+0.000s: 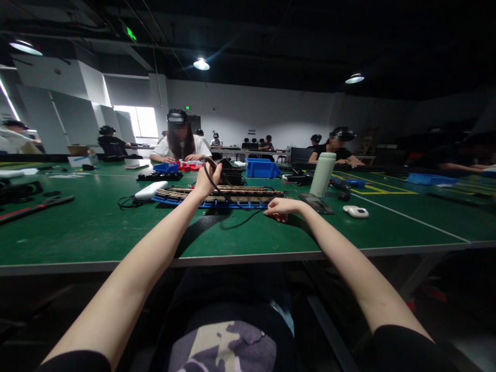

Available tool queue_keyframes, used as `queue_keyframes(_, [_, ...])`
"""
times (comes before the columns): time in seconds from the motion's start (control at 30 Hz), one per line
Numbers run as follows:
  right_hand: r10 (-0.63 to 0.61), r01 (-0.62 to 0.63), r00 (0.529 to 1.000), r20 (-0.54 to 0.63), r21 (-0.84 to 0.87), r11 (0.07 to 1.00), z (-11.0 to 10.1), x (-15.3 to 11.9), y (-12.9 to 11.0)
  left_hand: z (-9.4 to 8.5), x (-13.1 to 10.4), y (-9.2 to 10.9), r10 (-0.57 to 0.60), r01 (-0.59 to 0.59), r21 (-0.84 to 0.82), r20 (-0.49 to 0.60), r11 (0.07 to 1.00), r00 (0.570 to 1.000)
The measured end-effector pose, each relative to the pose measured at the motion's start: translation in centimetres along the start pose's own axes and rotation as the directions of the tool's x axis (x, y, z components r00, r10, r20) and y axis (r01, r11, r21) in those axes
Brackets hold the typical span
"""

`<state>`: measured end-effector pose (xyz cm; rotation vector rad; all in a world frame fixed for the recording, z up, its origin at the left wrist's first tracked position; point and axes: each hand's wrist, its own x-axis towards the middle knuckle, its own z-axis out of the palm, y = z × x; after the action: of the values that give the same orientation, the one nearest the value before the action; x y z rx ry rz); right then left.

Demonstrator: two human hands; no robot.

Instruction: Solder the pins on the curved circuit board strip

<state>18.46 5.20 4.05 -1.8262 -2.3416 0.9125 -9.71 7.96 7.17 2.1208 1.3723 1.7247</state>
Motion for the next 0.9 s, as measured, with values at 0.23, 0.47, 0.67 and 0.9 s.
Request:
queue_keyframes(0.23, [-0.002,0.002,1.000,0.006,0.004,1.000,0.0,0.0,0.0,-0.4,-0.5,0.8,-0.008,0.011,-0.057,0.046,0.998,0.999])
queue_keyframes(0.47, [0.001,-0.001,1.000,-0.002,0.012,1.000,0.0,0.2,0.1,-0.2,-0.8,1.2,-0.019,0.024,-0.087,0.057,0.996,0.998])
queue_keyframes(0.67, [0.004,-0.004,1.000,-0.001,0.009,1.000,0.1,0.1,0.0,0.1,-0.8,1.1,-0.011,0.018,-0.104,0.068,0.994,0.998])
queue_keyframes(0.9, [0.003,-0.003,1.000,-0.003,0.011,1.000,0.1,0.1,0.0,0.2,-0.7,0.7,-0.014,0.022,-0.081,0.092,0.996,0.996])
